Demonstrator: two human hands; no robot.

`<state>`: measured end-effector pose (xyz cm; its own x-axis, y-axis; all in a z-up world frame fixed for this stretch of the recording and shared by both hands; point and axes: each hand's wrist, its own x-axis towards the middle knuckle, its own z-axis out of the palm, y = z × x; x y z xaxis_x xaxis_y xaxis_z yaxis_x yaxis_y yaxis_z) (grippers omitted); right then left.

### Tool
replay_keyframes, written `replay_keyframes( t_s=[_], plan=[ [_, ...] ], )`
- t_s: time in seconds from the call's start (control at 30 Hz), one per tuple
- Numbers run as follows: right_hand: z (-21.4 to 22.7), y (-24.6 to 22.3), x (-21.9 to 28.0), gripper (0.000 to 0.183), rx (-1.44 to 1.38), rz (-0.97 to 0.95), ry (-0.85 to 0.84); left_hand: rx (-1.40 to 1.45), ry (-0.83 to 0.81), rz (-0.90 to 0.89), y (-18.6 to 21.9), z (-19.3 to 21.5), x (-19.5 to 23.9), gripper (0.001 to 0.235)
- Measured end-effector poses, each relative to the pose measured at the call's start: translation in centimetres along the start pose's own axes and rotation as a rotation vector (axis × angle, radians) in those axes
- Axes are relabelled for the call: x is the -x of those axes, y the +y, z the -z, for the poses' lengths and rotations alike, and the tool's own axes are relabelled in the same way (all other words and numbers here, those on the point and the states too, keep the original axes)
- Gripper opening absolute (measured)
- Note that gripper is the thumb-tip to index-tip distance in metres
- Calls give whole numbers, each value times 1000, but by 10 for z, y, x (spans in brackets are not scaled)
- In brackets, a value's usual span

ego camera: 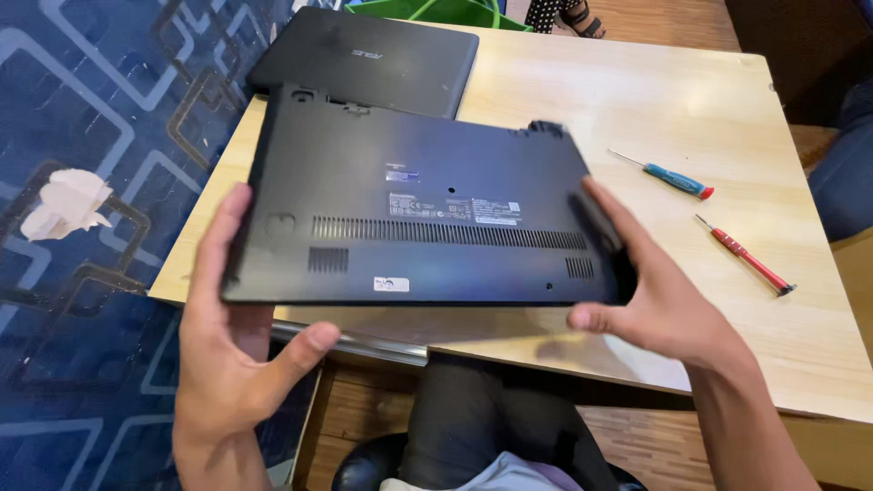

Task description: The person connects internal cables on the laptop motherboard, places the bottom case over the components, and snaps it into place. The person then opens the laptop lid and adjusts the screen bezel area.

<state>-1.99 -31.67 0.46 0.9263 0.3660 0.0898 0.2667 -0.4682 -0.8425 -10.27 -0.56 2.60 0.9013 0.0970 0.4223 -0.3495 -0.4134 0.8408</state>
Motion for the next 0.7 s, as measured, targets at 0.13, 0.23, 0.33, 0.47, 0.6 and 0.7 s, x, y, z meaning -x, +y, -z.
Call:
replay_keyframes(
  t_s=[0.13, 0.23, 0.33, 0.47, 0.6, 0.7],
  plan=[
    [-33, 2, 14, 92, -127, -4, -65, 102, 249, -348, -1, -20, -6, 92],
    [-53, 7, 25, 88, -182, 104, -140, 242, 341, -532, 24, -35, -35, 69],
    [-70, -7, 38, 88, -270, 118, -163, 237, 431, -555, 37, -47, -55, 81],
    [-91, -25, 51, 106, -354, 105, -257, -112, 497, -560, 60, -62, -75, 76],
    [-110, -4, 62, 58, 87, -15, -124, -198, 390, -654, 88, -81, -94, 64],
    [-114, 9, 66, 44, 326, 59, 80, -298, 406, -694, 103, -88, -97, 50]
  ],
)
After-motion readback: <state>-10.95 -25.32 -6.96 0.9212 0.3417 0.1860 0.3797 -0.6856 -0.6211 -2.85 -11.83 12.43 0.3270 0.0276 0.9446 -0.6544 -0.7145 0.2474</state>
